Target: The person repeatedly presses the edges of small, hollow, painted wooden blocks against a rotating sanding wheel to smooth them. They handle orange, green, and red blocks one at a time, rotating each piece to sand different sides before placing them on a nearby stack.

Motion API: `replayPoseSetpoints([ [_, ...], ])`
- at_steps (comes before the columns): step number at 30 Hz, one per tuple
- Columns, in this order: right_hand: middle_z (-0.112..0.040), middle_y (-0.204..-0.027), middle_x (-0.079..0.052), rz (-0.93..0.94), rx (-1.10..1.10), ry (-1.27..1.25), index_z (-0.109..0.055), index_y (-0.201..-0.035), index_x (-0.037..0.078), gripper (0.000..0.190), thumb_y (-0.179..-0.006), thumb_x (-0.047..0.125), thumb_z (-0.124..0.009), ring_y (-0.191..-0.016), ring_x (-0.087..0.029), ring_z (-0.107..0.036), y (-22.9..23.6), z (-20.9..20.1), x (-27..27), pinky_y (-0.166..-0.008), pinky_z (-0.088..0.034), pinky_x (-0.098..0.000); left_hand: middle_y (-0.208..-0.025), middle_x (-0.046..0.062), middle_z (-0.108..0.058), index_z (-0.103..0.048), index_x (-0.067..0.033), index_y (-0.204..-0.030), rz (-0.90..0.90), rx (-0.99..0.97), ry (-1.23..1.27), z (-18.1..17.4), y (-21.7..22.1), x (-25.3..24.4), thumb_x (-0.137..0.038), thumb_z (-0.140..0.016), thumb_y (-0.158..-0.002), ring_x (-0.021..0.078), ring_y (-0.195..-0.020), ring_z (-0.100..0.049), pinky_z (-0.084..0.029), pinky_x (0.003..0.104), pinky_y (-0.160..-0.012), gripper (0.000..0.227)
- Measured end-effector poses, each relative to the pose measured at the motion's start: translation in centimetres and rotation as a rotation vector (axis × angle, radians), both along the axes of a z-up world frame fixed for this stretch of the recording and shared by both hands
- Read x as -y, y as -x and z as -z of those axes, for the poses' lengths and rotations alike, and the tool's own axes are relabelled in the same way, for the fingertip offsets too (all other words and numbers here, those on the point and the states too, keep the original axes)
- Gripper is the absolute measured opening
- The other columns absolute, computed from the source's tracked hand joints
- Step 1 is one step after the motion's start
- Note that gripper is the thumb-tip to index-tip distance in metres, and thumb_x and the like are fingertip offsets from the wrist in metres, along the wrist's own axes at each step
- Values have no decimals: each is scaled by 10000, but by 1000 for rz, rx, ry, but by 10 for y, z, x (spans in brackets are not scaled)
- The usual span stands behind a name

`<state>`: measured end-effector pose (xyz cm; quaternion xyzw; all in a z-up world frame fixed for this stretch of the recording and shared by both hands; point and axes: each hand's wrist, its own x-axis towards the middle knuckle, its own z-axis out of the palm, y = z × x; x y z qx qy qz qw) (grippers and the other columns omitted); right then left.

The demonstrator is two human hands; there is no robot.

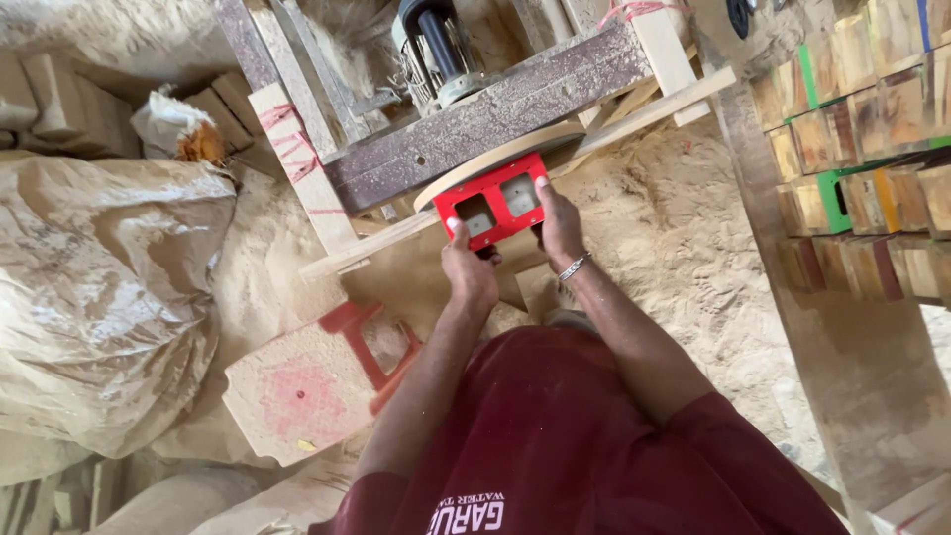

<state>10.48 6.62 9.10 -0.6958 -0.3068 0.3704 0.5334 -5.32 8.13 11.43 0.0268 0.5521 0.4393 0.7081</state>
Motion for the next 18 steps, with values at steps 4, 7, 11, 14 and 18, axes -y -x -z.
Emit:
replayPoseSetpoints([
  [4, -539, -765, 67, 107, -159, 29, -715, -1050, 152, 461, -1000, 595, -598, -628, -67, -486, -29, -11, 0, -525, -378, -239, -735, 65, -570, -558, -42, -1039, -22, -55, 62, 8, -42, -3, -470, -625, -991, 190, -549, -529, -423, 335, -451, 435],
  [7, -490, -606, 60, 181, -273, 192, -678, -900, 166, 453, -943, 611, -603, -428, -68, -404, -49, -32, 1, -373, -287, -252, -732, 80, -562, -534, -34, -1046, -18, -90, 77, 11, -76, -7, -449, -641, -969, 199, -543, -531, -431, 340, -430, 436],
  [11, -493, -587, 63, 210, -270, 183, -633, -824, 158, 484, -949, 625, -602, -417, -64, -405, -78, -49, 5, -353, -256, -257, -753, 94, -571, -520, -17, -1072, 20, -87, 81, 18, -115, -3, -420, -638, -975, 194, -562, -537, -434, 340, -432, 431],
  [14, -485, -575, 59, 201, -290, 198, -641, -816, 176, 481, -940, 637, -582, -397, -73, -374, -100, -50, 2, -345, -236, -260, -755, 94, -556, -478, -3, -1104, 34, -81, 86, 24, -140, -5, -421, -634, -994, 189, -571, -524, -429, 339, -442, 459],
  [18, -512, -604, 42, 223, -247, 222, -642, -837, 156, 524, -964, 660, -581, -424, -79, -416, -124, -50, -1, -368, -275, -256, -786, 93, -596, -543, 53, -1169, 82, -85, 56, 25, -168, -12, -428, -631, -999, 169, -597, -543, -437, 331, -460, 518],
])
